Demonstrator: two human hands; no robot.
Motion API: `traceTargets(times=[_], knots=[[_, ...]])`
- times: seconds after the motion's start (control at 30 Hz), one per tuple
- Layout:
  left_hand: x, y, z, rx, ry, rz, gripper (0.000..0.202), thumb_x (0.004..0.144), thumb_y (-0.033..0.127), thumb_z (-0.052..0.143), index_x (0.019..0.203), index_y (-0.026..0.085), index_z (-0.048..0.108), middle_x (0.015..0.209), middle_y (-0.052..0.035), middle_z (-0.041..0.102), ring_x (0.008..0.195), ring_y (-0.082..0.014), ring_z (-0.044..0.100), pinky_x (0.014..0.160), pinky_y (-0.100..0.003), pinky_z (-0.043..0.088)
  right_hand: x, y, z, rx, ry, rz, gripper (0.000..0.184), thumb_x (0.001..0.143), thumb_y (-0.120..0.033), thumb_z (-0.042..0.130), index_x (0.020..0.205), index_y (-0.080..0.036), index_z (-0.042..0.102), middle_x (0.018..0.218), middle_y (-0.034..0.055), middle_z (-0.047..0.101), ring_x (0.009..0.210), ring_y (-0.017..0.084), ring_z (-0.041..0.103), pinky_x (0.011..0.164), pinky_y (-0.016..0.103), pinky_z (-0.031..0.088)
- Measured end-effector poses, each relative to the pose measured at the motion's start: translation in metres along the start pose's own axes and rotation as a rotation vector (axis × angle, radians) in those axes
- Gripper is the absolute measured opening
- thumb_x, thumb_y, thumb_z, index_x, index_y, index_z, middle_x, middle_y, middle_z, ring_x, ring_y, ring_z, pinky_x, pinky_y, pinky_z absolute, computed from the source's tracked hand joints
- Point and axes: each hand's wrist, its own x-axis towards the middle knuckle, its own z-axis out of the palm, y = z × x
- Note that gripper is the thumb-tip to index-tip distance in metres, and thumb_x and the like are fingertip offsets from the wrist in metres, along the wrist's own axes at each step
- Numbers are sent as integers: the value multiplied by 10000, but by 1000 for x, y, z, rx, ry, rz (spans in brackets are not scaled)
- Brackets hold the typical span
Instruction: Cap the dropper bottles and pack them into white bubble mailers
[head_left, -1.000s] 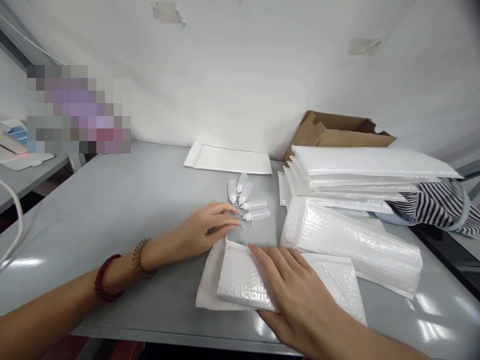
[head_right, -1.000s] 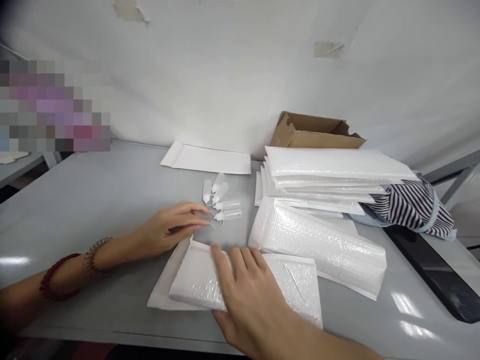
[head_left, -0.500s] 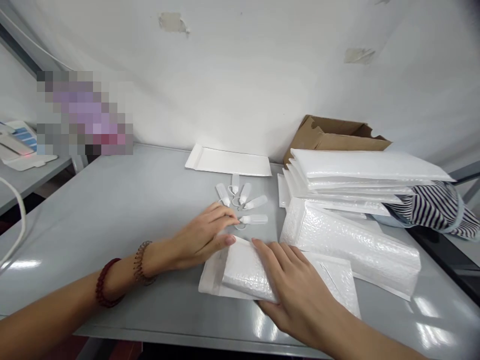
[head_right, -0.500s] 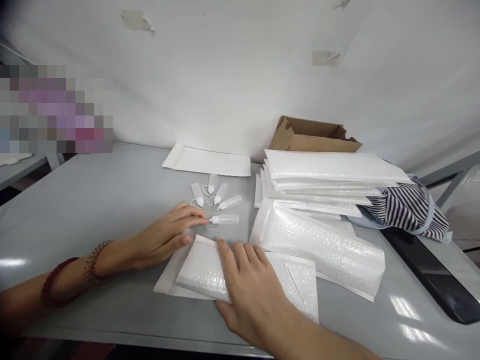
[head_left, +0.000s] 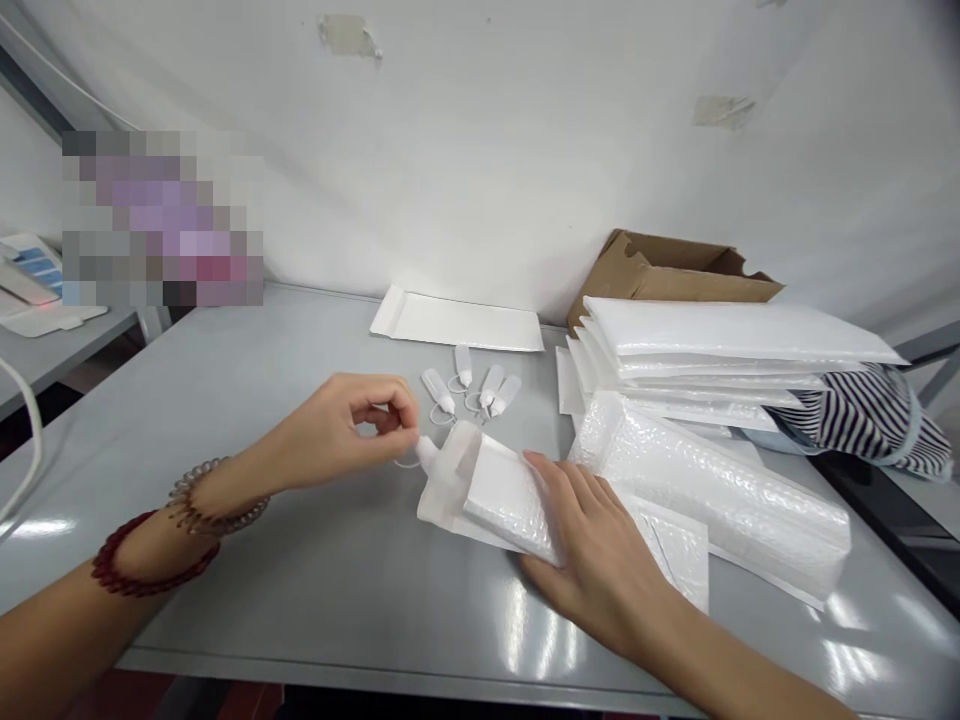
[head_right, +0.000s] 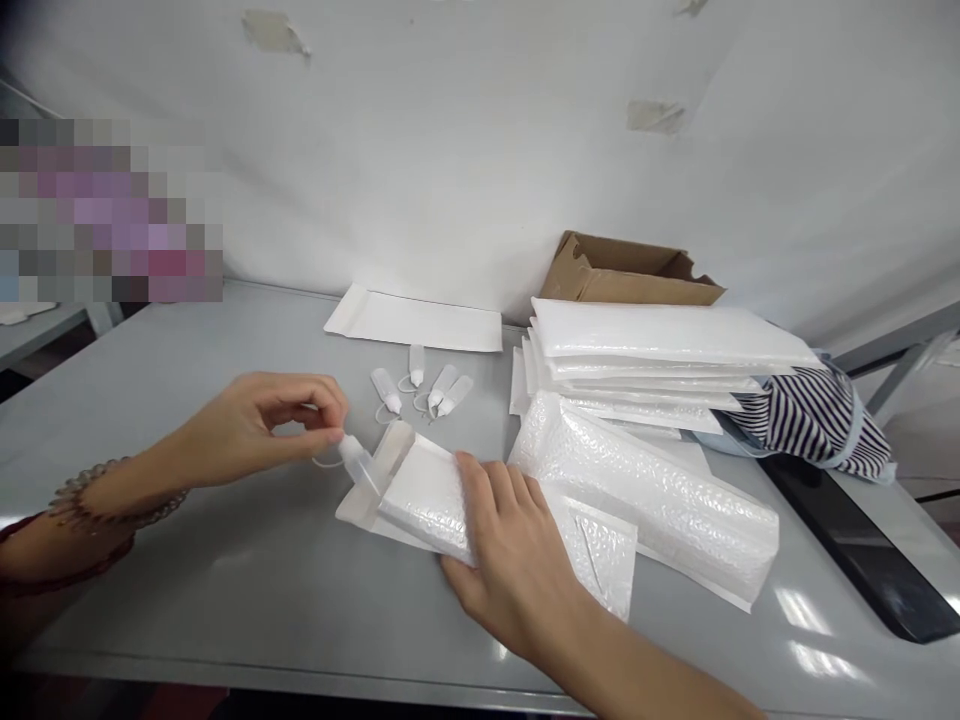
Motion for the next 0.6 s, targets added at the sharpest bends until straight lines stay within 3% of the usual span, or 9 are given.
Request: traceTargets(times=[0.17,0.3,0.47,0.6], knots=[[2,3,26,-75,-85,-25,138,815,264,623,724,171,670,776,-13,653,630,-114,565,549,-202,461,1,1,1,36,0,23,631,736,-176,543,1325,-139,320,1077,127,551,950,286,517,803,468,466],[-2,5,46,-162,-150,-12,158,832,188,564,770,173,709,822,-17,696,745,-151,624,667,-226,473,1,0,1,59,17,19,645,730,-168,546,1330,-153,311,1091,122,555,964,285,522,819,469,463],[-7,12,56,-117,-429,58,248,804,72,419,629,159,571,675,11,579,665,-134,542,627,-210,432,-4,-6,2,75,13,-47,663,752,-190,567,1351,-154,284,1120,135,567,953,289,538,804,466,468],[-7,20,50,-140,-688,77,187,735,26,400,646,179,462,672,22,517,619,-123,488,598,-198,438,-6,-10,1,100,21,-116,632,785,-192,559,1349,-133,281,1094,140,585,927,278,547,790,456,470]])
